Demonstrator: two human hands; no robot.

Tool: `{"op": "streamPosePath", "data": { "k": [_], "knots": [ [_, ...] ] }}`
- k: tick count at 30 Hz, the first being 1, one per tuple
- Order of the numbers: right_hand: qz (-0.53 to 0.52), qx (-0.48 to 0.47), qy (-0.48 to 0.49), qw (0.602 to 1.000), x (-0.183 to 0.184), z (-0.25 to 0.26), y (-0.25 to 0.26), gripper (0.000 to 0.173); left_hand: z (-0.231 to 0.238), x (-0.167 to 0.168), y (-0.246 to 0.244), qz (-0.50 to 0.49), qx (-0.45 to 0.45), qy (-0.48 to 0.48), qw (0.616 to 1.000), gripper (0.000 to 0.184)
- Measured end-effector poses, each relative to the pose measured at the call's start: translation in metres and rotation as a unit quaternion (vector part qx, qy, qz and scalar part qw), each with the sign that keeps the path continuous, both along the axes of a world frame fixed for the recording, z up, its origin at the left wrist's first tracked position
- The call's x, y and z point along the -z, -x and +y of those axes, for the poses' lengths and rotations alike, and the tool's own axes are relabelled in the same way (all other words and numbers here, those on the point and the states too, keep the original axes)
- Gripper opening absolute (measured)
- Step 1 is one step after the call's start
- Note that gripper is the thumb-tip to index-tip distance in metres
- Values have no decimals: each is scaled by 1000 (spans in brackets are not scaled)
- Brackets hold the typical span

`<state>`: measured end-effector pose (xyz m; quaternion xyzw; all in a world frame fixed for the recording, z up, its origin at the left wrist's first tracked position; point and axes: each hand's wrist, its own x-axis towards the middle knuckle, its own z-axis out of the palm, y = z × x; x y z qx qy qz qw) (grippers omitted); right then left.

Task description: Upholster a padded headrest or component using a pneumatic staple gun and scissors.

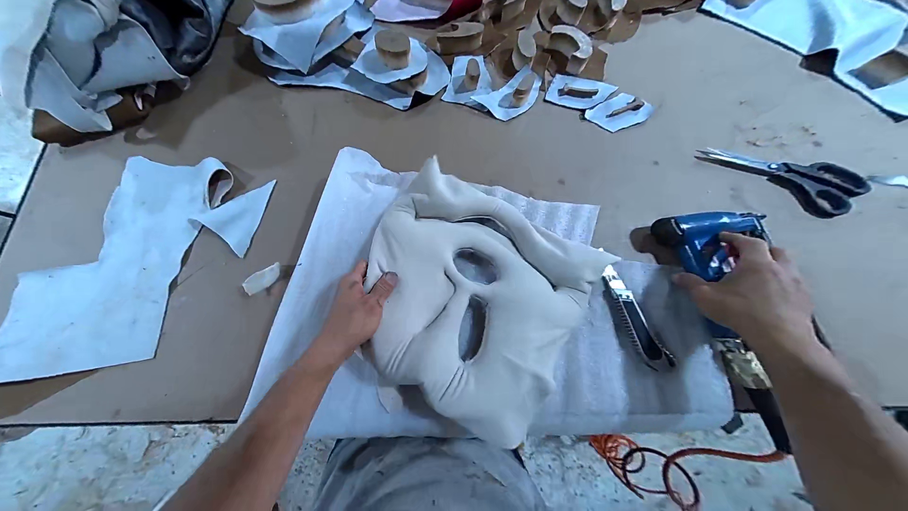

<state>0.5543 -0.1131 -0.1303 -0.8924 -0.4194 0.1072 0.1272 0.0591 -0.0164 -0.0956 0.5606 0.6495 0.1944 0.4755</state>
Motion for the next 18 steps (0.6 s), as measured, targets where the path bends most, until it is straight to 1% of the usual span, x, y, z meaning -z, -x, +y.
{"op": "streamPosePath", "data": {
  "k": [1, 2, 3, 4, 5, 6, 7, 8, 10, 11, 14, 18],
  "knots": [
    [-2, -3, 1, 1000, -1, 0, 0, 77, -4, 4, 1, 77, 9, -36, 996, 44],
    [-3, -5, 3, 1000, -1, 1, 1, 77, -9, 6, 3, 150, 17, -93, 984, 48],
    [-3, -7, 4, 1000, -1, 1, 3, 77, -19, 10, 7, 203, 25, -162, 965, 56],
    [0, -9, 2, 1000, -2, 1, 4, 76, -31, 16, 12, 234, 29, -219, 947, 69],
    [1, -8, 2, 1000, -2, 1, 5, 76, -43, 22, 15, 241, 32, -242, 939, 82],
    [1, -5, 2, 1000, -2, 1, 6, 76, -53, 30, 17, 239, 38, -238, 941, 93],
    [2, -3, 4, 1000, -2, 1, 6, 76, -62, 43, 18, 236, 45, -229, 943, 99],
    [2, -4, 5, 1000, -4, 1, 6, 76, -68, 55, 19, 225, 50, -228, 946, 100],
    [0, -9, 13, 1000, -6, 4, 5, 77, -70, 74, 21, 198, 49, -257, 945, 90],
    [-2, -10, 20, 1000, -6, 4, 4, 77, -71, 78, 20, 190, 40, -268, 944, 84],
    [-7, -10, 48, 999, -10, 9, 4, 77, -70, 78, 16, 176, 0, -272, 946, 72],
    [-7, -4, 74, 997, -11, 16, -3, 81, -70, 79, 12, 170, -29, -293, 941, 65]
  ]
}}
